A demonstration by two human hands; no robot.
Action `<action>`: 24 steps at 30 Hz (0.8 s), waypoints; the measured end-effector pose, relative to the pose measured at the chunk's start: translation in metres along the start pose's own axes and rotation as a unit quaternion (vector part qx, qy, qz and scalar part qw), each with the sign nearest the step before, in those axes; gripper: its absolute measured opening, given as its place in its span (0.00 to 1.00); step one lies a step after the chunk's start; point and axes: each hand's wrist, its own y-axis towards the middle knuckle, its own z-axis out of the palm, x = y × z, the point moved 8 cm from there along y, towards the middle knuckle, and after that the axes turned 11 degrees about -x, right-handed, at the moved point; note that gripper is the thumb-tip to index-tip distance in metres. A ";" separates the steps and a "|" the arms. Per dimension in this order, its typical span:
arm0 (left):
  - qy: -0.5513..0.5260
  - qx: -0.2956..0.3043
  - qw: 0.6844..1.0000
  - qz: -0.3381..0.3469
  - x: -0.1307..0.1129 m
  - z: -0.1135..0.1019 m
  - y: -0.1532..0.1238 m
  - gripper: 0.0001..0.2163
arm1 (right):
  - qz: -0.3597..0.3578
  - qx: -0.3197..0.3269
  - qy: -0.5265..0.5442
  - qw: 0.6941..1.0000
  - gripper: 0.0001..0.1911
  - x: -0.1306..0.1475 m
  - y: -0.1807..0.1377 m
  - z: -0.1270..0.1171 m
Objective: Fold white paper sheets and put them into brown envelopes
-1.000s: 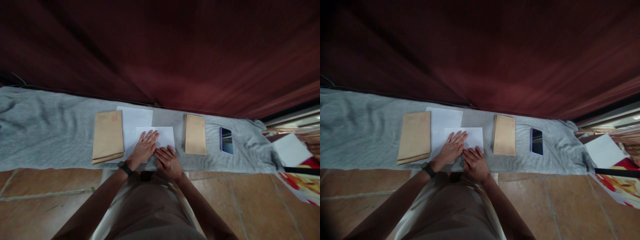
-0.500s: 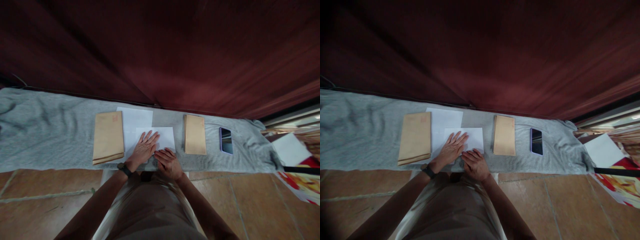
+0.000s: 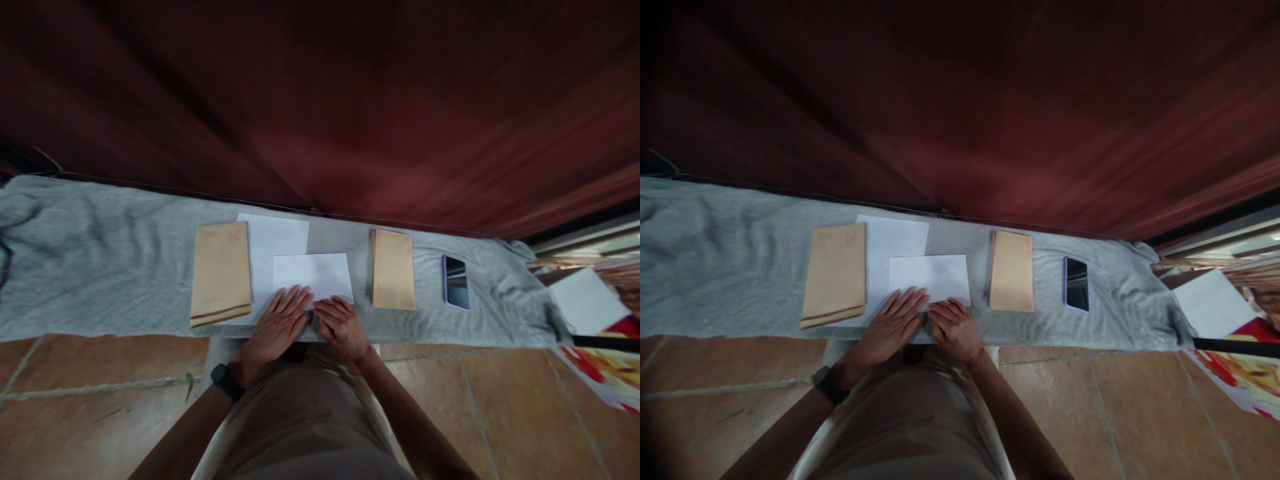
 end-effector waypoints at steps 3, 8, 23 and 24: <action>0.000 -0.042 0.997 -0.066 0.018 -0.003 -0.009 0.26 | 0.039 -0.037 -0.008 0.998 0.17 -0.010 -0.001 -0.003; -0.090 -0.126 0.970 -0.189 0.049 -0.012 -0.020 0.27 | 0.158 -0.120 -0.091 0.976 0.23 -0.041 0.001 -0.013; -0.418 -0.230 0.695 -0.538 0.095 -0.004 -0.019 0.29 | 0.275 -0.193 -0.194 0.921 0.24 -0.079 0.014 -0.026; -0.429 -0.232 0.687 -0.538 0.094 -0.004 -0.018 0.31 | 0.273 -0.194 -0.199 0.921 0.23 -0.079 0.015 -0.026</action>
